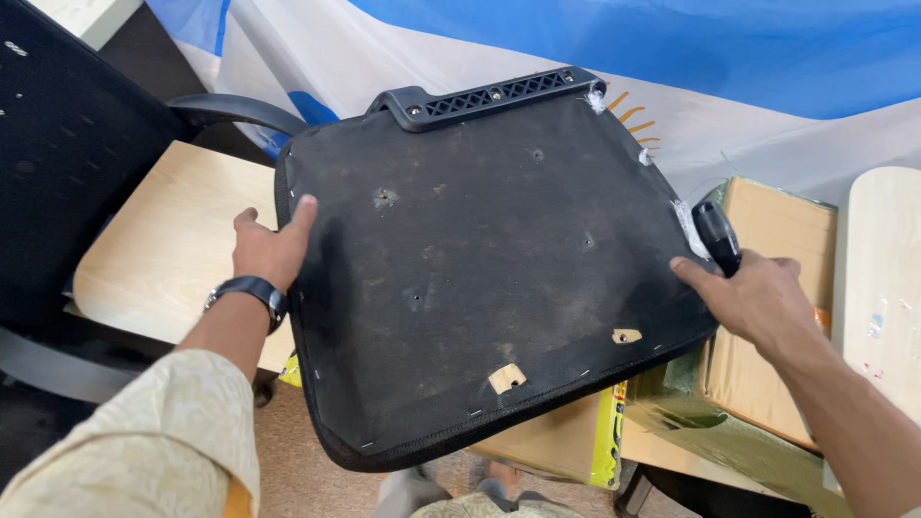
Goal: The person attaches a black plastic frame to the underside of an office chair seat using a screwdriver. They align the frame, insert screws, and tighten them to secure the frame to the seat.
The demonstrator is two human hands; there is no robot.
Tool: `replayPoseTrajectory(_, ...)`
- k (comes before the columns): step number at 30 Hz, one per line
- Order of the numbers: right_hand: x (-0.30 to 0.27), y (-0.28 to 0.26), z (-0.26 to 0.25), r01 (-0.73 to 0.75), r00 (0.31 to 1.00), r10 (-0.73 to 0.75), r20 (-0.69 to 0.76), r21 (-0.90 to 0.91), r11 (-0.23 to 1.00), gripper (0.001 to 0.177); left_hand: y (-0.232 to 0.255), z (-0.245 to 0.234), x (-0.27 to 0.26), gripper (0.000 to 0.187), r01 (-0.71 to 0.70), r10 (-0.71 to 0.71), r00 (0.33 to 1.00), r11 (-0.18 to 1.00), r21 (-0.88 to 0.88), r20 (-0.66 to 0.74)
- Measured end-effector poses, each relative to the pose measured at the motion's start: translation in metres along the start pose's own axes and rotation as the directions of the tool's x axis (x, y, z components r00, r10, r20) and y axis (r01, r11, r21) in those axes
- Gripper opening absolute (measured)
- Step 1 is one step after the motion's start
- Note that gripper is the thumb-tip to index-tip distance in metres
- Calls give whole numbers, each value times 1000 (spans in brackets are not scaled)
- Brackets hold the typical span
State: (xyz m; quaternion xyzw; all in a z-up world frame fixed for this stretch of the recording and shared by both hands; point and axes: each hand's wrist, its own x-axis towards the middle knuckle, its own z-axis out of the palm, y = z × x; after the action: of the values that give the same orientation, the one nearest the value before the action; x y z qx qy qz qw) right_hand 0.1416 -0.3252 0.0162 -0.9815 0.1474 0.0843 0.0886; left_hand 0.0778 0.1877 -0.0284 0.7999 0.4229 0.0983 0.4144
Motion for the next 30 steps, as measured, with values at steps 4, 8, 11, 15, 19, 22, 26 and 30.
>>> replayPoseTrajectory(4,-28,1,6,-147,977,131,167,85,985,81,19,12,44,110,21,-21,1000,1000,-7,-9)
replayPoseTrajectory(8,-51,-11,10,-271,955,208,214,330,904,67,41,10,74,103,110,-110,982,994,10,155)
replayPoseTrajectory(11,-54,-18,16,-253,967,218,132,392,884,58,45,14,72,91,171,-131,967,969,-176,219)
replayPoseTrajectory(15,-34,-26,25,-171,984,172,42,491,854,51,32,10,51,71,220,-191,975,898,-380,112)
replayPoseTrajectory(19,9,-27,26,-110,994,110,26,450,886,46,4,0,16,65,181,-166,983,849,-496,74)
replayPoseTrajectory(22,40,-28,27,-50,999,45,21,422,905,44,-16,-7,-12,65,226,-203,974,815,-534,102)
replayPoseTrajectory(26,67,-39,28,-3,1000,-2,14,334,943,41,-31,-23,-41,66,267,-207,963,811,-521,170)
replayPoseTrajectory(30,86,-42,32,104,992,-89,-92,172,980,40,-37,-31,-69,66,317,-224,943,830,-458,248)
